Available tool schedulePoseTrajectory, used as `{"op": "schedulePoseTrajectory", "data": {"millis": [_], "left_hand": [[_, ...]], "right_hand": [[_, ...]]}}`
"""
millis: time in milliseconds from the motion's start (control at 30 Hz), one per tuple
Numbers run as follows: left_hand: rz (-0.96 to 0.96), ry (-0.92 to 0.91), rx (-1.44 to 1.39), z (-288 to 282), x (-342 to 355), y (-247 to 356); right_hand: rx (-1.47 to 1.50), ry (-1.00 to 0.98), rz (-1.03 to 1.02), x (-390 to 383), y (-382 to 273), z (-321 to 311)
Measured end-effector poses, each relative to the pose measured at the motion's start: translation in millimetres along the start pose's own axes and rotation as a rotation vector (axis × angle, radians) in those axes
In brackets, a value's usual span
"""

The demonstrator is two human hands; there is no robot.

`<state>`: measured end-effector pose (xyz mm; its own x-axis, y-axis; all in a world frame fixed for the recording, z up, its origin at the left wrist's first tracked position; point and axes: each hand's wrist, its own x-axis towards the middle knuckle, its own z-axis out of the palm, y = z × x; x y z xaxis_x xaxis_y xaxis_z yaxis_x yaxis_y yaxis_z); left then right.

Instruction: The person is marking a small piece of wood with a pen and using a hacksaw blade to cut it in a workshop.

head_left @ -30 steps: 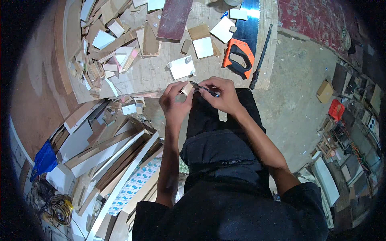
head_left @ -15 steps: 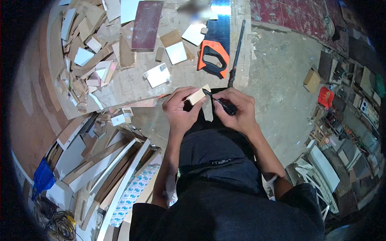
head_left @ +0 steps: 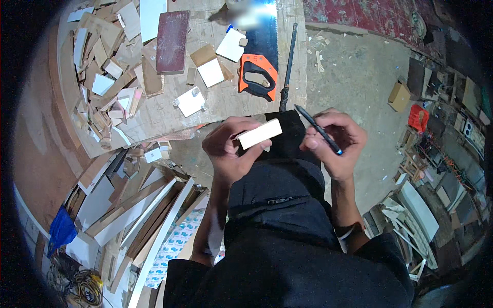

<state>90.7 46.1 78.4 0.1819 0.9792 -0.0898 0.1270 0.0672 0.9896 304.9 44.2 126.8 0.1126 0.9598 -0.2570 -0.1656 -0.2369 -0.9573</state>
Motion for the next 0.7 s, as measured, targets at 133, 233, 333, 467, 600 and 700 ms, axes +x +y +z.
{"op": "schedulePoseTrajectory", "data": {"millis": [133,233,333,467,600,700], "left_hand": [[-0.08,0.068,-0.235,3,8,43],[-0.044,0.051,-0.43,-2,6,59],[0.103,0.001,-0.395,-13,13,77],[0.187,0.057,-0.395,-18,17,104],[0.227,0.098,-0.338,-21,20,123],[0.245,0.11,-0.298,-20,23,134]], "right_hand": [[0.214,-0.01,-0.12,4,-27,-2],[0.254,-0.057,-0.169,7,-43,-5],[0.31,-0.093,-0.218,10,-60,-3],[0.269,-0.21,-0.183,12,-94,1],[0.25,-0.208,-0.159,15,-109,5],[0.339,-0.18,-0.192,15,-121,16]]}}
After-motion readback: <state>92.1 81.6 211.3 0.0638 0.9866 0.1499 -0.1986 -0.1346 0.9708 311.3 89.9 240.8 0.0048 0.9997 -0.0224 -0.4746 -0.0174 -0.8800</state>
